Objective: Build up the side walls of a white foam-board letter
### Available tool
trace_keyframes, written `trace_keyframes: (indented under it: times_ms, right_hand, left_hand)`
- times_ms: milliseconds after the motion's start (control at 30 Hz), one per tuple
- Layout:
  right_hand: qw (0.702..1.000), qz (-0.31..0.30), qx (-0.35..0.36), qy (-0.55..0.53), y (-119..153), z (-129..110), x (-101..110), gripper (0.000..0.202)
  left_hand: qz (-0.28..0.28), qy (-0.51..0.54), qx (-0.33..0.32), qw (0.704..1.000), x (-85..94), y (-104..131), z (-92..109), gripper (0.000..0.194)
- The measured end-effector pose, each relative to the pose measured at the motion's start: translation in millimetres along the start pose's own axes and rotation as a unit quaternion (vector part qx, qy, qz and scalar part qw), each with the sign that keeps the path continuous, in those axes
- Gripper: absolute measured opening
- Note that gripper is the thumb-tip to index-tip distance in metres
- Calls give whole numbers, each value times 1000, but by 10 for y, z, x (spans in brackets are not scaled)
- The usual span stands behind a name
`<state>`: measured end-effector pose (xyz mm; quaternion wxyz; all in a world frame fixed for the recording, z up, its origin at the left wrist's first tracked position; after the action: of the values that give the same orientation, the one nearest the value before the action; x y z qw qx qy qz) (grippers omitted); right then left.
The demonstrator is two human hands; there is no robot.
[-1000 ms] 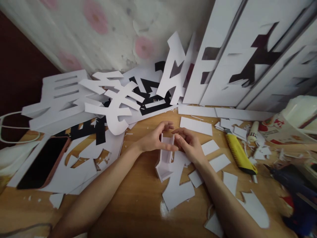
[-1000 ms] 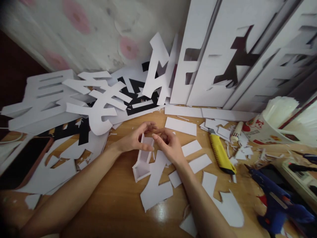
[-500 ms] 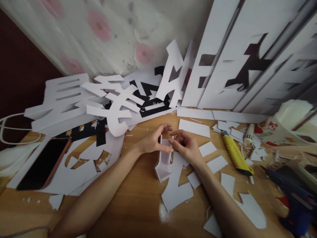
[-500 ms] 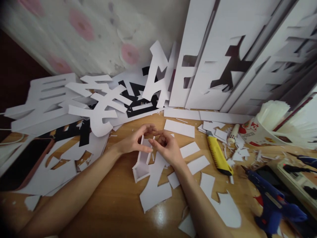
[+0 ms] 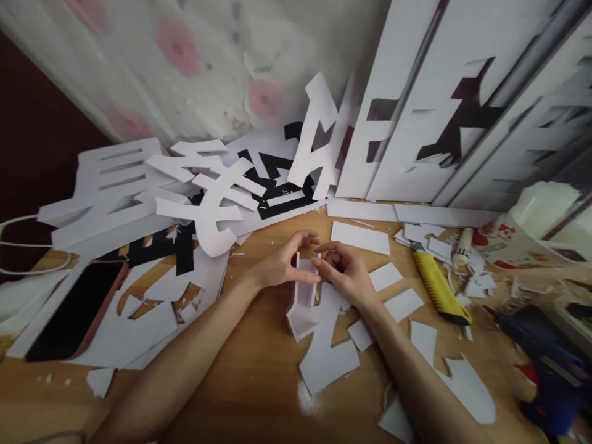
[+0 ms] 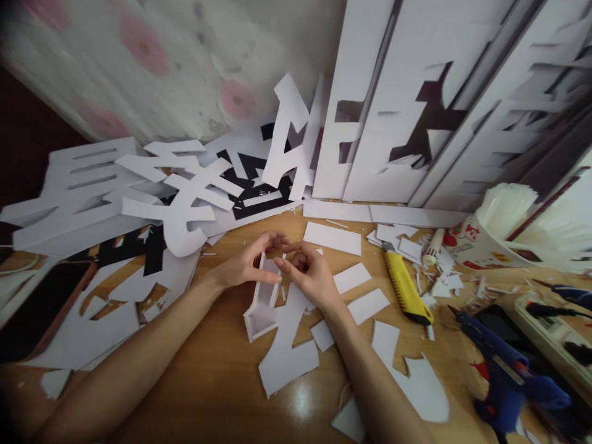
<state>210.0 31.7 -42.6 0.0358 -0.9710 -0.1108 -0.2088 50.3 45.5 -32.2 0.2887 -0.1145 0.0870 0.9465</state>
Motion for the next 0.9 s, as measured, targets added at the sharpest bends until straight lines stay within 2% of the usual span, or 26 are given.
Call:
trace_keyframes:
  times_ms: [700,900]
  right_hand:
    - [1000,2,3,-22,8,1,8,38]
    - [992,57,-8,-109,-3,82,82,40]
  left_hand:
    - [8,-3,-2,1000,9,3,-9,75]
    - [12,35,2,999,51,-32,-84,59]
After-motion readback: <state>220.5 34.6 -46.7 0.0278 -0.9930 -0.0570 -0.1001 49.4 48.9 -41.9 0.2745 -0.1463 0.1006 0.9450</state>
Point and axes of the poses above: each hand's wrist, its own y-axis away from the middle knuckle, its own x-axis out of the back of the hand, z = x × y, the point moved 4 cm from there along -y, towards the middle knuckle, and after that the axes turned 15 degrees about y, right-handed, at the moved point
